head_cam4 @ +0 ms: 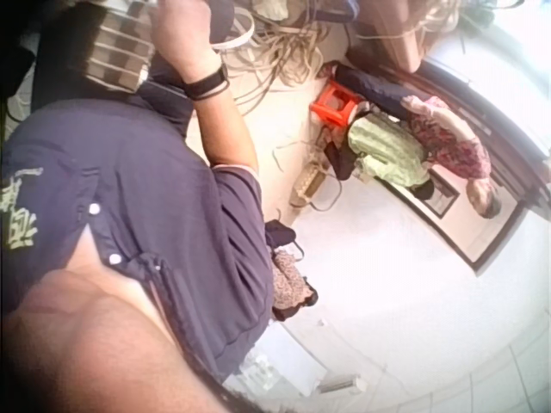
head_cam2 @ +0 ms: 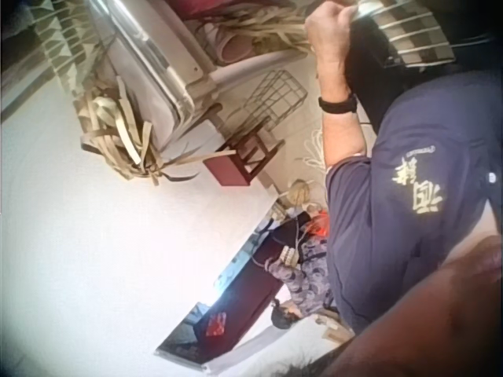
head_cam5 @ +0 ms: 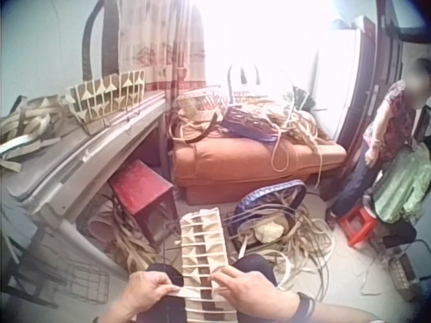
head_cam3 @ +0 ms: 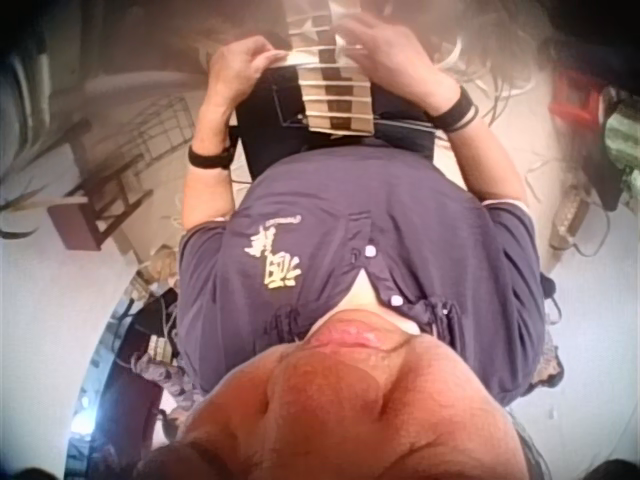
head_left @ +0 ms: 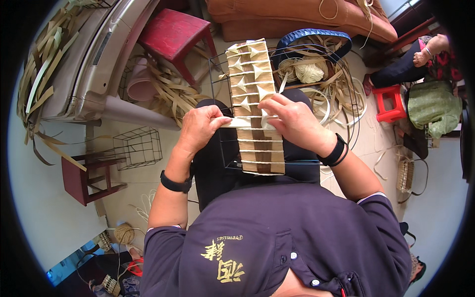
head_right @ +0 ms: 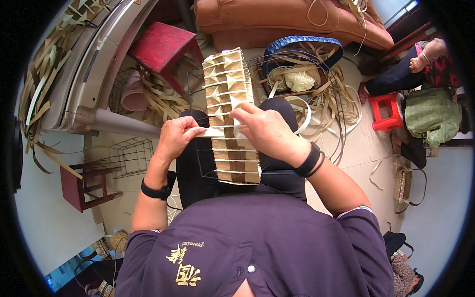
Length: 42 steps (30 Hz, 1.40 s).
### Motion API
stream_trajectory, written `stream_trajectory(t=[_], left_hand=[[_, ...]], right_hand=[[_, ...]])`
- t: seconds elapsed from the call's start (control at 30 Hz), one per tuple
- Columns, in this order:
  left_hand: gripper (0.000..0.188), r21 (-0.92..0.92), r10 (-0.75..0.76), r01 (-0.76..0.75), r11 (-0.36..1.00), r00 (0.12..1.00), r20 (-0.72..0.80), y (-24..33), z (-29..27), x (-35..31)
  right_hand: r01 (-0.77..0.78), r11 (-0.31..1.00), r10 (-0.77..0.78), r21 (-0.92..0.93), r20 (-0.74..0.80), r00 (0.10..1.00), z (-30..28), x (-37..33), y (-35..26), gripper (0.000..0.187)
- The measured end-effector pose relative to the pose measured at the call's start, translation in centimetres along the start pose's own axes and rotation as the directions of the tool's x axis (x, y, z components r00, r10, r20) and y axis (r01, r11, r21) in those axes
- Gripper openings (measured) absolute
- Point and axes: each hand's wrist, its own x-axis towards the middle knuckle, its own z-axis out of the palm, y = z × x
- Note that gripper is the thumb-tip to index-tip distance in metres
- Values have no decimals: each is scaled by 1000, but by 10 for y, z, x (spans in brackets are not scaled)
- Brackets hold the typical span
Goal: The person weaves a long bamboo strip through a structured frame by hand, pulling the strip through multiple slots and securing it.
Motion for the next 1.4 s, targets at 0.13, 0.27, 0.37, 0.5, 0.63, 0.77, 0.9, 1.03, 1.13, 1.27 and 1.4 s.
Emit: stream_trajectory(t=[0.13,0.27,0.37,0.5,0.63,0.77,0.9,1.03,1.13,1.27,1.4], left_hand=[[24,-54,-31,36,998,996,88,-1,-10,-3],[21,-78,100,-89,993,983,155,-18,-34,-12],[28,-162,90,-74,984,992,91,-60,-59,-28],[31,-285,-17,48,957,994,109,-100,-97,-70],[31,-421,-149,150,895,988,35,-121,-115,-105],[23,-28,-196,194,981,964,-178,-167,-141,-127],[20,288,-101,288,913,845,-526,-267,-160,-182],[20,-397,-609,464,792,561,-561,-308,-166,-207],[21,-266,-495,438,859,576,-650,-352,-187,-250],[20,-212,-581,582,785,573,-577,-374,-213,-289],[23,-371,-705,602,707,645,-297,-322,-193,-245]], right_hand=[[2,1000,0,24,-49,999,-1,-3,0,30],[-10,1000,10,-21,-13,1000,-4,-4,-2,31],[-8,1000,8,-10,-31,999,-4,-6,-2,31],[31,998,-33,-48,-43,999,-2,-3,1,33],[33,997,-35,-68,-29,999,-4,-1,-1,30],[-60,998,60,-24,7,998,-9,-3,-6,28],[-45,999,45,-23,14,999,-6,0,-10,27],[-101,994,102,-42,29,994,-8,-3,-7,27],[-33,998,34,-46,23,999,-8,1,-7,28],[-6,998,7,-55,22,1000,-9,-1,-4,29],[-15,997,15,-77,5,1000,-6,-3,-4,29]])
